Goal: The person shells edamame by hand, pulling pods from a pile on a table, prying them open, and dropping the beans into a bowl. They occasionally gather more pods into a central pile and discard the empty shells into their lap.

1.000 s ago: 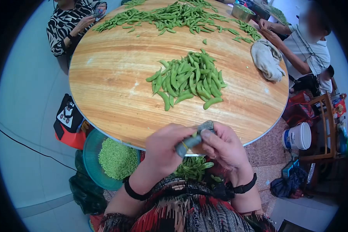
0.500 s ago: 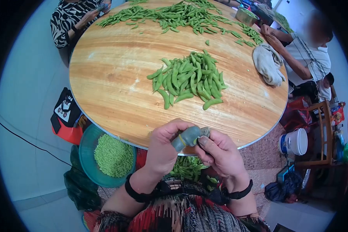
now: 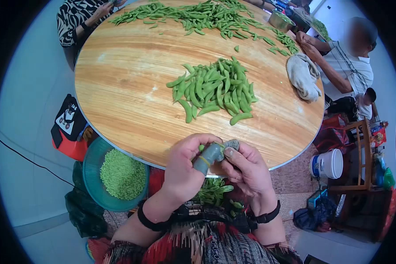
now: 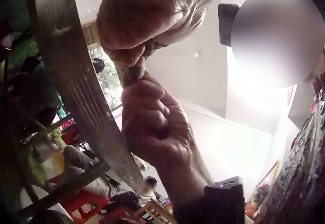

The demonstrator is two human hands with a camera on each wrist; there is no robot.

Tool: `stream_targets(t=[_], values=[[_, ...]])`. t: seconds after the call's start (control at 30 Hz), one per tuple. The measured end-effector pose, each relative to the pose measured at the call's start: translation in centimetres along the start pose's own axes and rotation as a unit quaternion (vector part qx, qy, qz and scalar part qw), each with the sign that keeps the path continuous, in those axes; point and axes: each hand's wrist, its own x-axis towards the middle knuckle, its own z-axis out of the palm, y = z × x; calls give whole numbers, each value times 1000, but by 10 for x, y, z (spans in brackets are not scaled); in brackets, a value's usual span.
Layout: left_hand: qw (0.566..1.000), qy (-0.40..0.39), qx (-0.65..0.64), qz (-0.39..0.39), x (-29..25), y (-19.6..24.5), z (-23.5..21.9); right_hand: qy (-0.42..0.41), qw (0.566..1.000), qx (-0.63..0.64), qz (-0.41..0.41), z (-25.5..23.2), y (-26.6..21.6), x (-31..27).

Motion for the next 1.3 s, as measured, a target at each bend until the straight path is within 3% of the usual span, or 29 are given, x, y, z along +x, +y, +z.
stream_targets(t=[0.07, 0.1, 0.13, 0.17, 0.23, 0.3, 0.4, 0.47, 0.5, 0.53, 0.57, 0.6, 0.63, 0.7, 0.73, 0.83, 0.93, 1.0, 1.07, 1.13, 1.2, 1.23, 1.3], values=[[999, 13, -10, 29, 2, -6, -5, -27, 999, -34, 6, -5, -7, 10], [1000, -2, -22, 15, 3, -10, -10, 108, 925, -349, -101, -8, -13, 19], [999, -18, -34, 0, 3, -12, -12, 229, 728, -617, -193, -11, -18, 27], [999, -22, -35, -1, 2, -12, -10, 233, 727, -617, -191, -12, -21, 33], [987, -142, 69, 40, 0, -9, -5, 314, 622, -706, -130, -10, -25, 45], [974, -182, 101, 89, -1, -7, 0, 322, 603, -717, -132, -14, -19, 48], [970, -205, 104, 79, 0, -6, 5, 313, 623, -699, -159, -23, -16, 35], [986, -125, -90, -61, 3, -4, 8, 309, 694, -620, -194, -22, -16, 19], [986, -125, -90, -62, 5, -1, 9, 308, 695, -620, -193, -20, -13, 13], [968, -97, -200, -114, 8, 5, 10, 245, 822, -476, -193, -18, -10, 8], [935, -68, -307, -162, 9, 8, 10, 171, 916, -313, -186, -15, -7, 3], [912, -70, -369, -162, 10, 0, 10, 118, 956, -216, -160, 0, -11, -5], [913, -69, -369, -160, 11, -3, 11, 116, 956, -216, -161, 0, -13, -11], [904, -64, -380, -187, 13, -6, 10, 5, 991, -125, -39, -1, -16, -19], [904, -62, -380, -185, 13, -7, 8, -1, 995, -99, -7, 1, -19, -21], [919, -59, -365, -137, 12, -9, 6, -53, 999, -14, -1, -4, -16, -22], [949, -27, -294, -109, 10, -12, 12, -52, 998, -44, 11, -4, -12, -19], [980, 16, -195, -38, 8, -17, 14, -29, 998, -55, 20, -4, -9, -18], [989, -5, -141, -32, 5, -14, 11, -6, 997, -67, 28, -2, -8, -19], [995, -25, -89, -28, 5, -12, 8, -39, 999, -6, 17, -1, -7, -20], [949, -98, -294, -65, 8, -11, 6, -41, 999, 5, 20, 2, -10, -21], [949, -96, -295, -64, 9, -10, 4, -43, 999, 19, 22, 3, -11, -21], [875, -143, -441, -141, 11, -8, 1, -44, 997, 50, 41, 5, -13, -22]])
